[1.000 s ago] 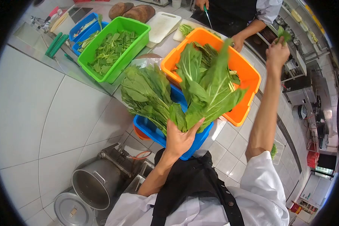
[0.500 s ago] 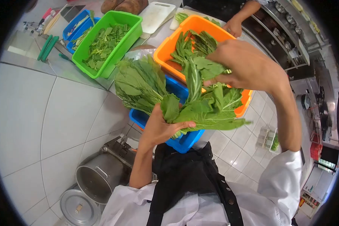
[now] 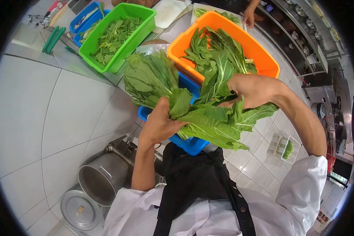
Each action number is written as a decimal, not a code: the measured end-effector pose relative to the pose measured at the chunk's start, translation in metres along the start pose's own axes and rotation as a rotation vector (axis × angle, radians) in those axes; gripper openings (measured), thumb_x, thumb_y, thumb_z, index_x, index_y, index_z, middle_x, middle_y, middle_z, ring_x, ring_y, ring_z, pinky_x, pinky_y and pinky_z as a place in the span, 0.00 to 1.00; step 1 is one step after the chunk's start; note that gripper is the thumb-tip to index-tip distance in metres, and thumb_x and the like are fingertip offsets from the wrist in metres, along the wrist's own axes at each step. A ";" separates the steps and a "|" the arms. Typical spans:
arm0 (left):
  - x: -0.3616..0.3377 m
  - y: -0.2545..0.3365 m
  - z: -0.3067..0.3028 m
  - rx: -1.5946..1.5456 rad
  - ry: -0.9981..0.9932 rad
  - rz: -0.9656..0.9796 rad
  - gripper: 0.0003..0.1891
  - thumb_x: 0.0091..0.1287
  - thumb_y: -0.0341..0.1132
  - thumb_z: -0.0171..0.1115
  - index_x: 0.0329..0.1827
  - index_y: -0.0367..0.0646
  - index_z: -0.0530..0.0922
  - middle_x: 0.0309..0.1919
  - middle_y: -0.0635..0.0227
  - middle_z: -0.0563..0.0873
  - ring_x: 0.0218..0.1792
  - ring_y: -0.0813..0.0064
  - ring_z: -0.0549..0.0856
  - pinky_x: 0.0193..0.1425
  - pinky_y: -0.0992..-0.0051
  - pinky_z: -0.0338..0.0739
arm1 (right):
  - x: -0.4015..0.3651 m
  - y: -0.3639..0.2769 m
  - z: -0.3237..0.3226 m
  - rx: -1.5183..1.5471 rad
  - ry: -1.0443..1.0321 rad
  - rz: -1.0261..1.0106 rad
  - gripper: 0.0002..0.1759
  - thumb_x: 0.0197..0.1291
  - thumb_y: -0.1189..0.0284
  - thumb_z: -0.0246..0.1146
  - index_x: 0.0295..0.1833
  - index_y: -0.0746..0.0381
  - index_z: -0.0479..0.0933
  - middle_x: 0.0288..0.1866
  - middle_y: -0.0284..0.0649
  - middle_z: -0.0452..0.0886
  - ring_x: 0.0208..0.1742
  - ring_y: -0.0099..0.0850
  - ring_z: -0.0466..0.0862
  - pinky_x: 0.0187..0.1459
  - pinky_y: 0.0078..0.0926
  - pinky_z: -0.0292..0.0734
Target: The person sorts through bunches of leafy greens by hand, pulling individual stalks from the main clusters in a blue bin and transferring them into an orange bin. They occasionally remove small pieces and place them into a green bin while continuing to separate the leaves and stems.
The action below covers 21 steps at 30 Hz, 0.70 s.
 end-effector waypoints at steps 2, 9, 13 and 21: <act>0.000 -0.004 0.003 0.047 -0.001 -0.001 0.19 0.54 0.27 0.76 0.47 0.36 0.77 0.40 0.69 0.84 0.40 0.80 0.81 0.46 0.76 0.78 | -0.006 -0.008 -0.004 -0.115 -0.058 0.084 0.19 0.60 0.64 0.70 0.43 0.71 0.77 0.36 0.48 0.81 0.37 0.36 0.82 0.39 0.36 0.76; -0.005 0.020 0.015 -0.270 0.053 -0.042 0.26 0.51 0.32 0.79 0.49 0.35 0.74 0.41 0.64 0.82 0.39 0.76 0.80 0.44 0.73 0.76 | -0.014 0.048 -0.028 0.358 0.645 0.109 0.12 0.68 0.68 0.60 0.42 0.68 0.78 0.32 0.39 0.79 0.36 0.27 0.78 0.38 0.31 0.74; -0.006 0.013 0.015 -0.496 0.119 -0.094 0.21 0.53 0.30 0.77 0.46 0.33 0.77 0.36 0.69 0.84 0.36 0.80 0.81 0.42 0.76 0.77 | -0.026 0.061 -0.038 0.428 0.966 0.014 0.08 0.69 0.71 0.58 0.43 0.63 0.79 0.31 0.30 0.77 0.32 0.19 0.74 0.35 0.24 0.71; 0.007 0.031 -0.001 -0.406 0.186 -0.051 0.17 0.58 0.30 0.75 0.46 0.36 0.77 0.38 0.70 0.83 0.37 0.80 0.81 0.41 0.76 0.78 | -0.095 0.086 -0.068 1.224 1.243 -0.575 0.11 0.74 0.66 0.54 0.48 0.63 0.70 0.28 0.28 0.66 0.17 0.12 0.58 0.13 0.10 0.50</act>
Point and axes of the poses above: each hand's wrist, its own x-axis towards the middle knuckle, its own z-axis out of the palm, y = z × x, the point moved 4 cm from there along x, towards the middle knuckle
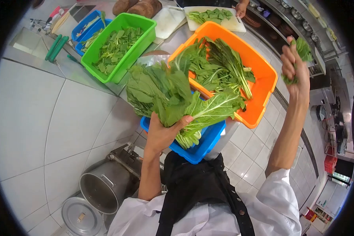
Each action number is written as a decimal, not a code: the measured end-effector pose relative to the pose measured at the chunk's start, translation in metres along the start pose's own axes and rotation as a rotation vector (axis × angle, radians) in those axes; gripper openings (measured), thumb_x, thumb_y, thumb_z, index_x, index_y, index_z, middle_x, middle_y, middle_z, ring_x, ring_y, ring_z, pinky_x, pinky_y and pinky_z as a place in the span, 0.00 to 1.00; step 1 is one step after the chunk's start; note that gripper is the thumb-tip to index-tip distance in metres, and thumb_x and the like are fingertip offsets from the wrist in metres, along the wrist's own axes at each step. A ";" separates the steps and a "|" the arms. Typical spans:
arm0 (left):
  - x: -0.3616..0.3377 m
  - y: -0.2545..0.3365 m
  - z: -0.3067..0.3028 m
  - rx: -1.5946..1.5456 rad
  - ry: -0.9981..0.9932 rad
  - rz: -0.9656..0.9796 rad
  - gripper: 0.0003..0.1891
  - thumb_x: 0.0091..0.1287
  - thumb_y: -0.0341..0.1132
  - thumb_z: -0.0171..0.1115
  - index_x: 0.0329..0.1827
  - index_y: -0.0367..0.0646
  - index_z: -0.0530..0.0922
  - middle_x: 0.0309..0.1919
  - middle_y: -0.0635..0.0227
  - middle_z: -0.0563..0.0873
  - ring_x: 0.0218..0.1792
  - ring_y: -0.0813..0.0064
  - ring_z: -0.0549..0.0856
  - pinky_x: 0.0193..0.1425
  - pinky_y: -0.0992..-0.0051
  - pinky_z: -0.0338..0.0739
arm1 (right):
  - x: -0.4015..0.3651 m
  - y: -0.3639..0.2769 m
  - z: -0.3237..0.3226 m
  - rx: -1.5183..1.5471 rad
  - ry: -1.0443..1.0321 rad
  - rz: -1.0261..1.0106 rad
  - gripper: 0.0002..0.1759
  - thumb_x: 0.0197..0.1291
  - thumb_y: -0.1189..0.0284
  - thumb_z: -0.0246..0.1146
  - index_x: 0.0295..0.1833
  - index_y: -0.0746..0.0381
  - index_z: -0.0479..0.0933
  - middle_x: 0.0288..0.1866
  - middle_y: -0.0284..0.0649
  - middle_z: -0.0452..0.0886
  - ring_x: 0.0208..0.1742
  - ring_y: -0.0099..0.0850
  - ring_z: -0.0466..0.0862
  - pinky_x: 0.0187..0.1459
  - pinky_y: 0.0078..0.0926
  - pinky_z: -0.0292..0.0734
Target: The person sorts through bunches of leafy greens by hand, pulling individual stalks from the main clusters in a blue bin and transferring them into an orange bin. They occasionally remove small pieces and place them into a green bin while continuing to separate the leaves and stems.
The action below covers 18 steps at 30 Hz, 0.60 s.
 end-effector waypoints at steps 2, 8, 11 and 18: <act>0.004 0.003 -0.001 -0.005 0.042 0.036 0.15 0.59 0.31 0.75 0.44 0.36 0.78 0.35 0.71 0.82 0.33 0.81 0.80 0.37 0.78 0.77 | -0.024 0.003 0.016 -0.327 0.169 0.057 0.14 0.73 0.59 0.56 0.43 0.59 0.72 0.25 0.26 0.67 0.17 0.11 0.59 0.13 0.11 0.47; 0.017 0.015 0.002 -0.254 0.133 -0.023 0.11 0.64 0.28 0.68 0.43 0.41 0.74 0.26 0.75 0.75 0.19 0.86 0.68 0.23 0.80 0.62 | -0.102 0.078 0.032 -0.873 0.100 0.187 0.17 0.62 0.57 0.68 0.37 0.60 0.77 0.24 0.27 0.73 0.25 0.19 0.73 0.28 0.22 0.69; 0.028 0.022 0.017 -0.452 -0.002 0.024 0.08 0.66 0.25 0.64 0.42 0.43 0.72 0.24 0.77 0.72 0.18 0.86 0.66 0.24 0.79 0.62 | -0.123 0.125 0.075 -0.578 -0.158 0.184 0.15 0.53 0.70 0.75 0.43 0.65 0.81 0.39 0.36 0.85 0.40 0.22 0.81 0.43 0.24 0.77; 0.042 0.008 0.033 -0.696 0.105 0.052 0.08 0.66 0.23 0.63 0.34 0.43 0.71 0.24 0.75 0.74 0.21 0.84 0.69 0.27 0.77 0.66 | -0.117 0.131 0.089 -0.889 -0.241 -0.084 0.21 0.41 0.84 0.67 0.47 0.68 0.80 0.38 0.49 0.85 0.40 0.39 0.87 0.44 0.28 0.78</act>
Point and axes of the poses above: each hand's wrist, its own x-axis towards the middle knuckle, its own z-axis out of the palm, y = z × x, the point moved 4 cm from there along x, towards the middle knuckle
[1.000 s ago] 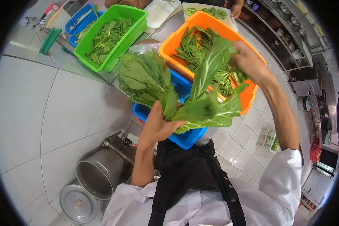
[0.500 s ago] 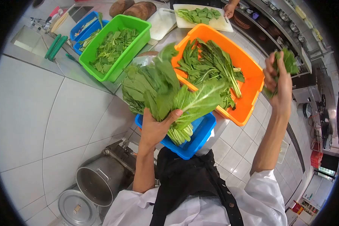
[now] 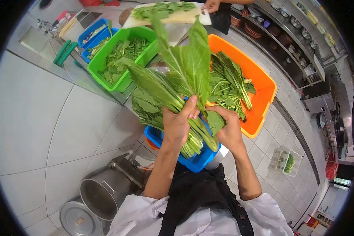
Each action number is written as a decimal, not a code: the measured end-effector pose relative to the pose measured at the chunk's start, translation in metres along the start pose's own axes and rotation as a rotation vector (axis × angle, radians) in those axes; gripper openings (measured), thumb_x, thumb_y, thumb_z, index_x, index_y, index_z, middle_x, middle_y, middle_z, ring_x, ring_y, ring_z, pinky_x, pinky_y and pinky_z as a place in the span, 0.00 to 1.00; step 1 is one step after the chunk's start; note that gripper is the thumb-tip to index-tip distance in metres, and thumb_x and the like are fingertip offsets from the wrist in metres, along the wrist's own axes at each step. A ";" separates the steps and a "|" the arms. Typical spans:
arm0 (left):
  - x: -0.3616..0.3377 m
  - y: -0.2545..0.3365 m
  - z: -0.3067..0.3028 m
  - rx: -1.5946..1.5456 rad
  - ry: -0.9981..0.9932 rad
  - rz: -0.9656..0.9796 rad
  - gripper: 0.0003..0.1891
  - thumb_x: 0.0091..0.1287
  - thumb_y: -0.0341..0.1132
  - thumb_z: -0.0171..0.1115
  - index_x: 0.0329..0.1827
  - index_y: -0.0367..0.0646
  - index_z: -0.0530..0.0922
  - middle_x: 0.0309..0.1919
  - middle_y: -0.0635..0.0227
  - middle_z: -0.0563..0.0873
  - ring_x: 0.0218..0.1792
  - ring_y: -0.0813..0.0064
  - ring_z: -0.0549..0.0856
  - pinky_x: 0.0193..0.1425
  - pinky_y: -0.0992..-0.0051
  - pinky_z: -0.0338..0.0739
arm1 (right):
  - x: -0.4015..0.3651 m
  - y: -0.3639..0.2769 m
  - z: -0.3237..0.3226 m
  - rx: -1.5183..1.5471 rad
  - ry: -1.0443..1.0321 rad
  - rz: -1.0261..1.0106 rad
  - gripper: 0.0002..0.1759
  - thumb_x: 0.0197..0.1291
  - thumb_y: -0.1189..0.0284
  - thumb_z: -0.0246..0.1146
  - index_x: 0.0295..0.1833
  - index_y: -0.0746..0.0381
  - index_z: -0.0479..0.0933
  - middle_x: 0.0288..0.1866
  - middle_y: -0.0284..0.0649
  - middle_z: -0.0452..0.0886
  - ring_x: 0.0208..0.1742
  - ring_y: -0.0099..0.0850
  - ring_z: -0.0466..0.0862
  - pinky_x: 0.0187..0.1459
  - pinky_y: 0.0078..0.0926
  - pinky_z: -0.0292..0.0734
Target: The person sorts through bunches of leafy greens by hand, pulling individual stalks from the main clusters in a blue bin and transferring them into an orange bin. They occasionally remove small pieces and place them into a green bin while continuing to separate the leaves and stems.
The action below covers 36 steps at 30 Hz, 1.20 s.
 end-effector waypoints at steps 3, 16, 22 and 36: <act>0.002 -0.009 -0.008 -0.118 0.029 -0.009 0.08 0.66 0.23 0.63 0.35 0.44 0.71 0.25 0.75 0.74 0.22 0.84 0.69 0.28 0.77 0.66 | 0.000 -0.006 -0.004 0.024 -0.032 0.054 0.15 0.48 0.81 0.68 0.44 0.68 0.79 0.31 0.45 0.84 0.33 0.34 0.85 0.39 0.27 0.77; -0.011 -0.037 -0.050 -0.398 0.013 -0.182 0.20 0.77 0.44 0.47 0.61 0.38 0.71 0.47 0.67 0.77 0.43 0.74 0.77 0.54 0.68 0.74 | -0.027 0.033 0.022 0.223 -0.155 0.473 0.07 0.62 0.76 0.66 0.41 0.67 0.76 0.35 0.35 0.82 0.37 0.23 0.78 0.41 0.21 0.74; -0.014 -0.034 -0.056 -0.381 -0.062 -0.179 0.31 0.77 0.52 0.40 0.71 0.34 0.63 0.42 0.70 0.76 0.48 0.69 0.78 0.64 0.60 0.72 | -0.039 0.041 0.040 0.172 -0.320 0.446 0.13 0.57 0.75 0.72 0.41 0.65 0.73 0.35 0.31 0.76 0.37 0.21 0.77 0.40 0.20 0.73; -0.017 0.005 -0.069 -0.170 -0.014 -0.093 0.18 0.70 0.29 0.57 0.63 0.40 0.71 0.52 0.64 0.81 0.55 0.64 0.82 0.53 0.62 0.80 | -0.056 0.027 0.032 0.115 -0.371 0.177 0.06 0.56 0.78 0.70 0.39 0.67 0.81 0.36 0.34 0.84 0.37 0.25 0.82 0.39 0.25 0.77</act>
Point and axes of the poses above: each hand's wrist, its own x-axis towards the middle knuckle, its own z-axis out of the palm, y = z × x, the point moved 4 cm from there along x, towards the middle knuckle
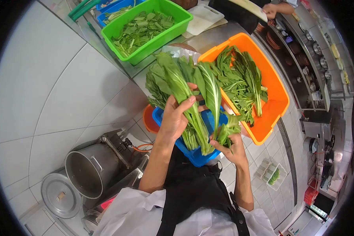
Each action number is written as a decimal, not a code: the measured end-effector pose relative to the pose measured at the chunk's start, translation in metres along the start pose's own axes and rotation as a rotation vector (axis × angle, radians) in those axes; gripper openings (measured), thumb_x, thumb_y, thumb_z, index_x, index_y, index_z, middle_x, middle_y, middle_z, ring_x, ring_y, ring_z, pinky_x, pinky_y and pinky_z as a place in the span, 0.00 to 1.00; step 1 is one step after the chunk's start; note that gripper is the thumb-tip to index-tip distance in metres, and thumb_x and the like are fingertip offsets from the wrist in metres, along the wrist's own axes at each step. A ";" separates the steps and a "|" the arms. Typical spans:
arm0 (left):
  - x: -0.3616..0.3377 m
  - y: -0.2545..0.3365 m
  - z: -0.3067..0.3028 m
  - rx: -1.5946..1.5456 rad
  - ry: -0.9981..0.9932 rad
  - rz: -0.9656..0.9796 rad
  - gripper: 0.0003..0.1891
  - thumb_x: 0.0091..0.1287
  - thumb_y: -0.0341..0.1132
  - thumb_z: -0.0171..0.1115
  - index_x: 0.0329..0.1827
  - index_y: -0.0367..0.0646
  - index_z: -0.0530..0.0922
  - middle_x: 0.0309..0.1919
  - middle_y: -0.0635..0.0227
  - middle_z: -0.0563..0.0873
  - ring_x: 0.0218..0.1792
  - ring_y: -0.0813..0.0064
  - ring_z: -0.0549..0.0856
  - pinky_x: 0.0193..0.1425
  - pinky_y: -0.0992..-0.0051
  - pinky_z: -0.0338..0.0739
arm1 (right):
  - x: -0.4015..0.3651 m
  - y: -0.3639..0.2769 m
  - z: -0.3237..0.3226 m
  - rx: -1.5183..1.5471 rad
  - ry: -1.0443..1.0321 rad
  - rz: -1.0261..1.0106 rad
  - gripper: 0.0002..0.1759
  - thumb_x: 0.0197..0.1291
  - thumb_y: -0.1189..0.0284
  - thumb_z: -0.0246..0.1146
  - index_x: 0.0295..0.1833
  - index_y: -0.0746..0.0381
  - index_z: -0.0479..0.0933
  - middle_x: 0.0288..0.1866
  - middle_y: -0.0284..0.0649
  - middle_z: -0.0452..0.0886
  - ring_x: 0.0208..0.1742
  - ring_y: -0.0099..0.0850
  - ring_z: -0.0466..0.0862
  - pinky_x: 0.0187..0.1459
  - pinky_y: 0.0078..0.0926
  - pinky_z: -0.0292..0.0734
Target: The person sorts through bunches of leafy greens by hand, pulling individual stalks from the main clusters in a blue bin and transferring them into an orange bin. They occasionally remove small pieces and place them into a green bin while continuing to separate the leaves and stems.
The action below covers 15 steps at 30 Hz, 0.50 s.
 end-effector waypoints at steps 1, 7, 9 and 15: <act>0.001 0.000 -0.002 0.031 0.035 -0.017 0.17 0.69 0.29 0.58 0.61 0.40 0.72 0.51 0.66 0.80 0.53 0.68 0.81 0.50 0.63 0.80 | -0.001 0.000 0.002 0.045 0.001 0.020 0.06 0.57 0.79 0.69 0.39 0.67 0.81 0.36 0.35 0.84 0.37 0.26 0.82 0.39 0.25 0.77; 0.009 0.002 0.006 0.034 0.078 0.046 0.13 0.65 0.24 0.64 0.51 0.39 0.74 0.49 0.65 0.81 0.47 0.76 0.82 0.52 0.69 0.81 | 0.000 0.011 0.004 0.123 0.032 0.028 0.06 0.58 0.80 0.68 0.41 0.67 0.81 0.37 0.36 0.84 0.37 0.26 0.82 0.39 0.26 0.77; 0.014 0.006 0.008 0.102 0.095 0.111 0.13 0.65 0.24 0.65 0.50 0.39 0.74 0.47 0.66 0.81 0.46 0.77 0.82 0.50 0.70 0.81 | 0.000 0.011 0.003 0.044 0.051 -0.021 0.07 0.59 0.78 0.68 0.43 0.67 0.81 0.38 0.37 0.84 0.37 0.25 0.81 0.39 0.25 0.77; 0.014 0.011 0.014 0.114 0.111 0.172 0.12 0.68 0.27 0.62 0.53 0.37 0.75 0.45 0.67 0.82 0.46 0.77 0.82 0.49 0.71 0.80 | -0.002 0.017 -0.003 0.061 0.201 0.062 0.08 0.58 0.80 0.68 0.44 0.67 0.81 0.39 0.39 0.86 0.40 0.27 0.83 0.44 0.26 0.78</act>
Point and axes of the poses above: each hand's wrist, its own x-axis towards the middle knuckle, its own z-axis out of the palm, y = z × x, the point moved 4 cm from there along x, towards the middle knuckle
